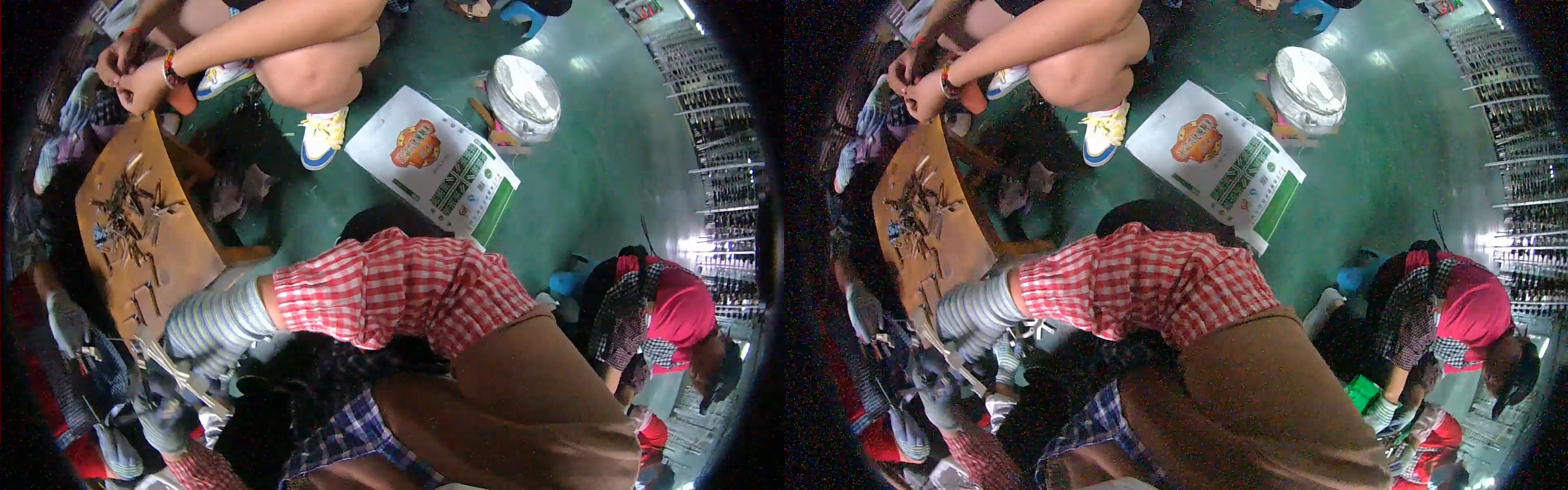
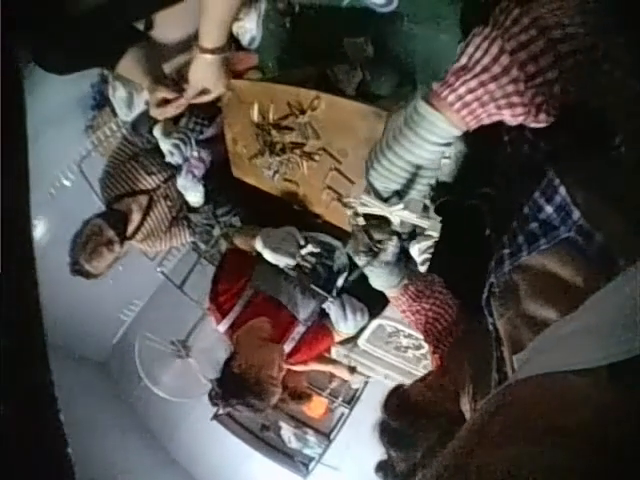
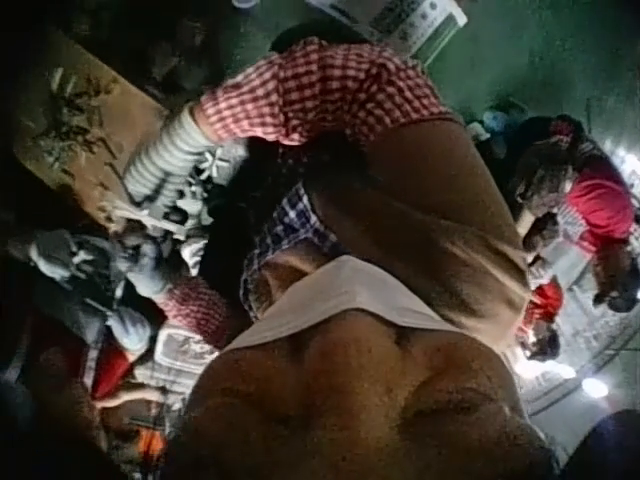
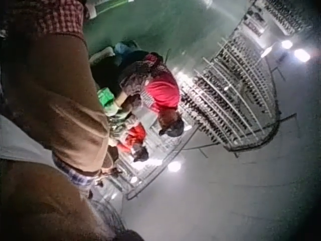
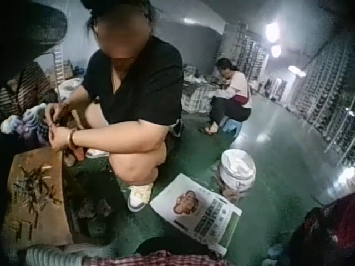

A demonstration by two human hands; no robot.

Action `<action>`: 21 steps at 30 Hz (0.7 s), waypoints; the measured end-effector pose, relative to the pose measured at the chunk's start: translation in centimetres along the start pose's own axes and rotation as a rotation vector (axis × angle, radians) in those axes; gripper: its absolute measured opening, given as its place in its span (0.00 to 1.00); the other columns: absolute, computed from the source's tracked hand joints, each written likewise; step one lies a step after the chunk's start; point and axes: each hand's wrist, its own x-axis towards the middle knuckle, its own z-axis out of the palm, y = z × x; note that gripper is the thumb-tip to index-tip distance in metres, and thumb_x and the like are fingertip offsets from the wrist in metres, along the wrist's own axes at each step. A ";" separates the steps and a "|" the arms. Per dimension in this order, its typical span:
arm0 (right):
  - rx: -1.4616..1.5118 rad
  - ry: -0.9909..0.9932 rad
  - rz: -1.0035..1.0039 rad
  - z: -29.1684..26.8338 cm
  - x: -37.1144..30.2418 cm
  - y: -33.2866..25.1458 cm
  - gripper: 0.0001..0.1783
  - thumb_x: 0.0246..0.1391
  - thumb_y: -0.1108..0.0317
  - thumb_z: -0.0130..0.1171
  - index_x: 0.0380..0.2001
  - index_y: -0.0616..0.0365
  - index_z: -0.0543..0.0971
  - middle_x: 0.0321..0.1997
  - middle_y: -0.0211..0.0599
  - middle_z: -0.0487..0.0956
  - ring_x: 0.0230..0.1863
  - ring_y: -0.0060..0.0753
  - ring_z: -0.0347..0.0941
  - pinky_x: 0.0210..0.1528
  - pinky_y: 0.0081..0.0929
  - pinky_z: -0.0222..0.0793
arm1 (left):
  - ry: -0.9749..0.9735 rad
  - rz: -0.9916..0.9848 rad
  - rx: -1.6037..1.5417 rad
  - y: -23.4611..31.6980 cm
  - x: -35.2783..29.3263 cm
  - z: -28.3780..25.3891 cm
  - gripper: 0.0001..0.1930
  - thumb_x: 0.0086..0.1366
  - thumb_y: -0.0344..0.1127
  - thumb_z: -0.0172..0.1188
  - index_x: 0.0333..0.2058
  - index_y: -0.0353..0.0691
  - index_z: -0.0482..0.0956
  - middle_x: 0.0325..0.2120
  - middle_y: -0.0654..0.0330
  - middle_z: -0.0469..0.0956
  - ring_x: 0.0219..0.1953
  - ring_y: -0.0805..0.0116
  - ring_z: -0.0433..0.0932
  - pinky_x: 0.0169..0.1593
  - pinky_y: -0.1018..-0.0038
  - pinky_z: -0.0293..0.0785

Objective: The recorder uses a screwdriver to attach plastic frame pieces and small metal connectors to a star-shaped base component.

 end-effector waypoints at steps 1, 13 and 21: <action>0.140 0.063 -0.057 0.2 -0.5 0.2 0.20 0.50 0.53 0.61 0.30 0.62 0.77 0.24 0.51 0.77 0.27 0.55 0.73 0.28 0.43 0.67 | -0.071 -0.285 -0.353 1.6 1.2 -0.4 0.28 0.57 0.42 0.64 0.51 0.31 0.67 0.45 0.53 0.73 0.46 0.61 0.73 0.52 0.67 0.69; 1.217 -0.320 0.469 2.2 -1.5 -0.2 0.29 0.54 0.71 0.62 0.59 0.56 0.67 0.47 0.28 0.76 0.42 0.20 0.71 0.39 0.18 0.69 | -0.181 -0.398 -0.738 8.8 4.0 -2.2 0.10 0.44 0.38 0.71 0.23 0.41 0.81 0.22 0.61 0.81 0.26 0.66 0.80 0.33 0.72 0.75; 1.737 -0.041 0.832 1.1 -0.9 -2.2 0.15 0.47 0.75 0.65 0.39 0.60 0.76 0.39 0.34 0.78 0.41 0.28 0.74 0.43 0.26 0.70 | -0.287 -0.568 -1.249 9.5 5.3 -3.3 0.13 0.43 0.31 0.76 0.25 0.37 0.80 0.28 0.60 0.80 0.34 0.69 0.77 0.41 0.72 0.72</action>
